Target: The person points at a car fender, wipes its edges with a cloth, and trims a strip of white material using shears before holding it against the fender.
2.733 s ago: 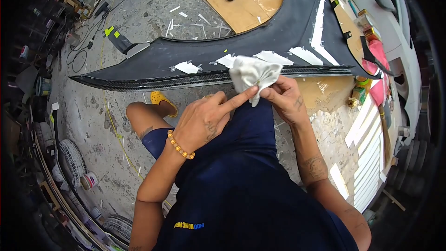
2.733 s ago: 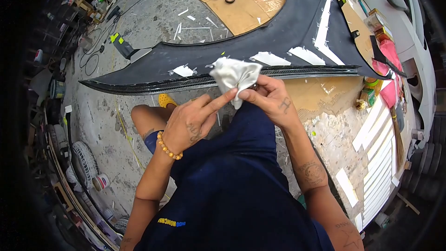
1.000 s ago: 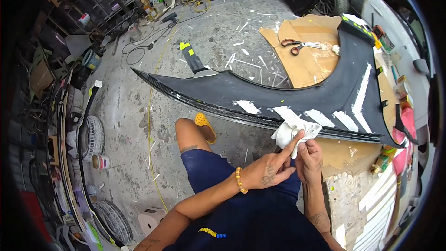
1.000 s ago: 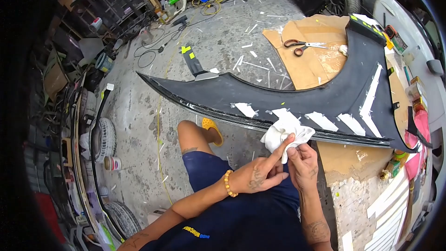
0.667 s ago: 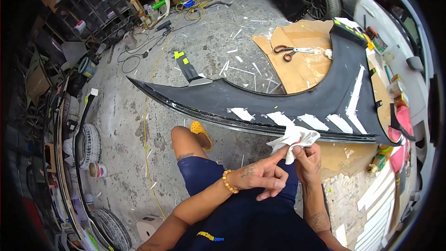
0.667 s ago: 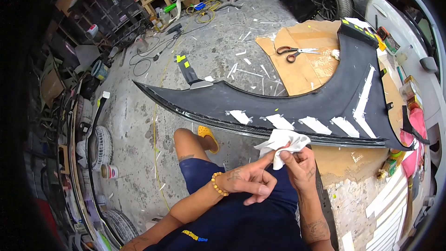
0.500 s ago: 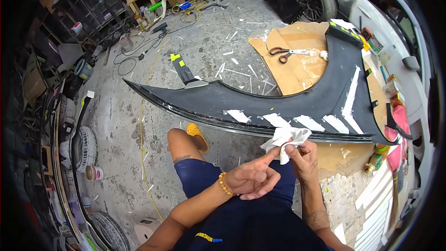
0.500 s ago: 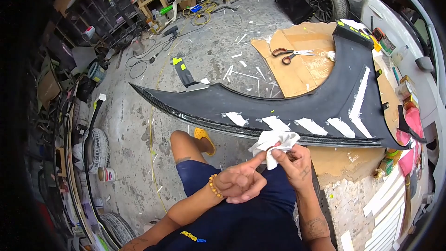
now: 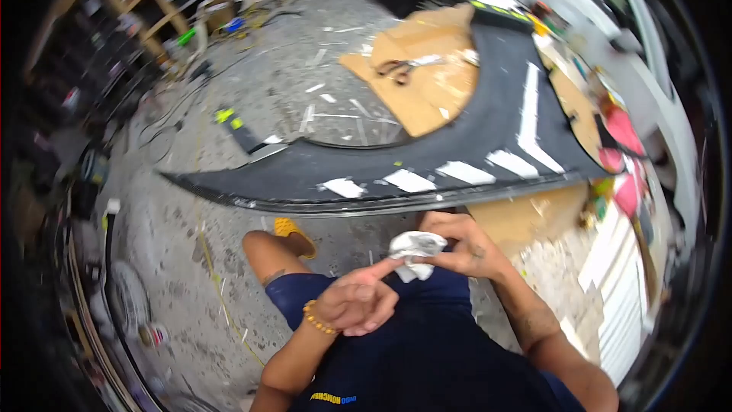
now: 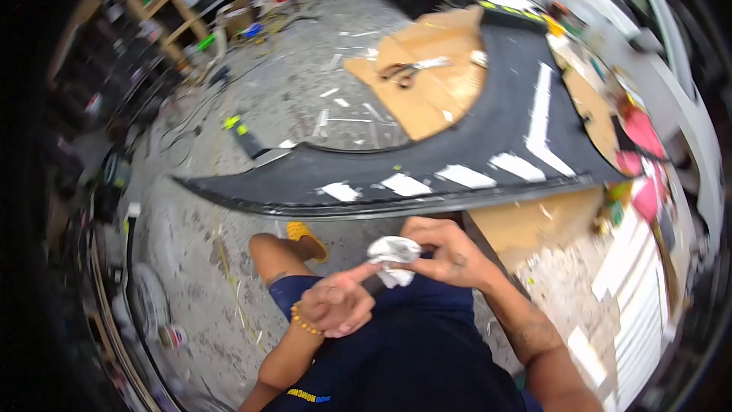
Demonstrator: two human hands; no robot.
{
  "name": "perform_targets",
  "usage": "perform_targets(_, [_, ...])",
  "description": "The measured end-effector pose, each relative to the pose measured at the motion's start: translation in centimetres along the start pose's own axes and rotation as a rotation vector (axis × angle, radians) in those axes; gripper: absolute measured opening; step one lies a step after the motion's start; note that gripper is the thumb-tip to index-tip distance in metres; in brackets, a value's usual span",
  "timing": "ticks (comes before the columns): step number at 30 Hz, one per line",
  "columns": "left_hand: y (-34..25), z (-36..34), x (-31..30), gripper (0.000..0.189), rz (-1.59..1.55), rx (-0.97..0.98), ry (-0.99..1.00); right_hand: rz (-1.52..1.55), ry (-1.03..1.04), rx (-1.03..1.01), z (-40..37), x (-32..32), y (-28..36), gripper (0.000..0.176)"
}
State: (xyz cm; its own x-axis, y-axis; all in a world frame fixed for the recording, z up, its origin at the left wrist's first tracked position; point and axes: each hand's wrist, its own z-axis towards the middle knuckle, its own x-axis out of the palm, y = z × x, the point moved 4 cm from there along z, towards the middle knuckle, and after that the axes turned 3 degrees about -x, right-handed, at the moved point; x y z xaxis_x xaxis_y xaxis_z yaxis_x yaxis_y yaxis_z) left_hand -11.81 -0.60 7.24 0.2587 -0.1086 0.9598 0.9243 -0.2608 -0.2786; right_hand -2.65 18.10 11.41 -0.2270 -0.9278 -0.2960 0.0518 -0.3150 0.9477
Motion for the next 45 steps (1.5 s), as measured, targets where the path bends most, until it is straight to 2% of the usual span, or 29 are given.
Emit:
perform_targets(1, [-0.2,-0.2,0.2,0.076,0.056,0.002,-0.027,0.011,-0.015,0.005,-0.3,0.2,-0.1,0.024])
perform_targets(4, [-1.2,0.2,1.2,0.072,0.611,-0.080,-0.250,0.047,-0.081,0.057,-0.6,0.3,0.4,0.023])
perform_targets(5, [-1.2,0.6,1.6,0.072,0.720,-0.109,-0.302,0.091,-0.116,0.059,-0.9,0.5,0.2,0.022])
perform_targets(6, [-1.4,0.8,1.9,0.071,0.830,-0.132,-0.360,0.303,-0.189,0.100,-1.3,1.0,-0.8,0.020])
perform_targets(7, [-1.6,1.0,1.9,0.071,0.946,-0.145,-0.420,0.277,-0.217,0.109,-1.6,0.9,-0.6,0.020])
perform_targets(10, [-1.5,1.8,1.6,0.075,0.824,-0.038,-0.333,0.219,-0.319,0.096,-2.1,0.3,-0.4,0.018])
perform_targets(11, [-1.3,2.3,1.5,0.077,0.774,-0.004,-0.290,0.133,-0.359,0.002,-2.0,-0.2,-0.2,0.018])
perform_targets(13, [-0.3,3.4,1.3,0.088,0.714,0.018,-0.247,0.258,-0.442,0.161,-2.6,-0.7,0.5,0.022])
perform_targets(15, [0.9,4.8,1.6,0.094,0.664,0.063,-0.231,0.409,-0.506,0.145,-2.8,-0.8,0.5,0.020])
perform_targets(17, [1.8,5.6,1.3,0.097,0.705,0.055,-0.200,0.650,-0.568,0.052,-3.0,-0.5,-0.2,0.021])
perform_targets(21, [2.8,7.0,0.9,0.096,0.819,0.025,-0.199,0.793,-0.632,0.069,-4.7,-0.3,-2.1,0.030])
perform_targets(24, [3.5,8.0,1.0,0.097,0.872,-0.040,-0.247,0.840,-0.700,0.023,-5.9,-0.1,-4.1,0.029])
perform_targets(27, [3.3,8.5,1.2,0.096,0.835,-0.081,-0.206,0.888,-0.763,0.000,-6.9,-0.6,-5.2,0.028])
perform_targets(29, [2.7,8.7,1.6,0.099,0.691,-0.043,-0.134,0.940,-0.880,-0.088,-7.5,-1.3,-6.1,0.032])
perform_targets(31, [2.1,8.9,1.6,0.098,0.539,0.012,-0.033,1.035,-0.884,-0.089,-8.3,-2.0,-6.3,0.036])
perform_targets(34, [2.0,9.4,1.4,0.098,0.341,0.025,0.061,0.992,-0.778,-0.064,-8.6,-1.7,-6.2,0.042])
perform_targets(36, [2.4,9.9,1.0,0.096,0.363,-0.018,0.034,0.960,-0.722,-0.021,-8.8,-1.0,-6.3,0.046])
perform_targets(41, [4.0,10.8,0.3,0.090,0.600,-0.162,-0.141,0.897,-0.776,0.114,-8.9,-0.3,-6.3,0.034])
perform_targets(42, [4.2,10.8,0.4,0.086,0.556,-0.155,-0.162,0.881,-0.796,0.115,-9.1,-0.4,-6.2,0.032])
perform_targets(45, [4.8,11.3,0.2,0.081,0.876,-0.312,-0.266,0.808,-0.806,0.256,-12.0,-0.6,-7.7,0.031])
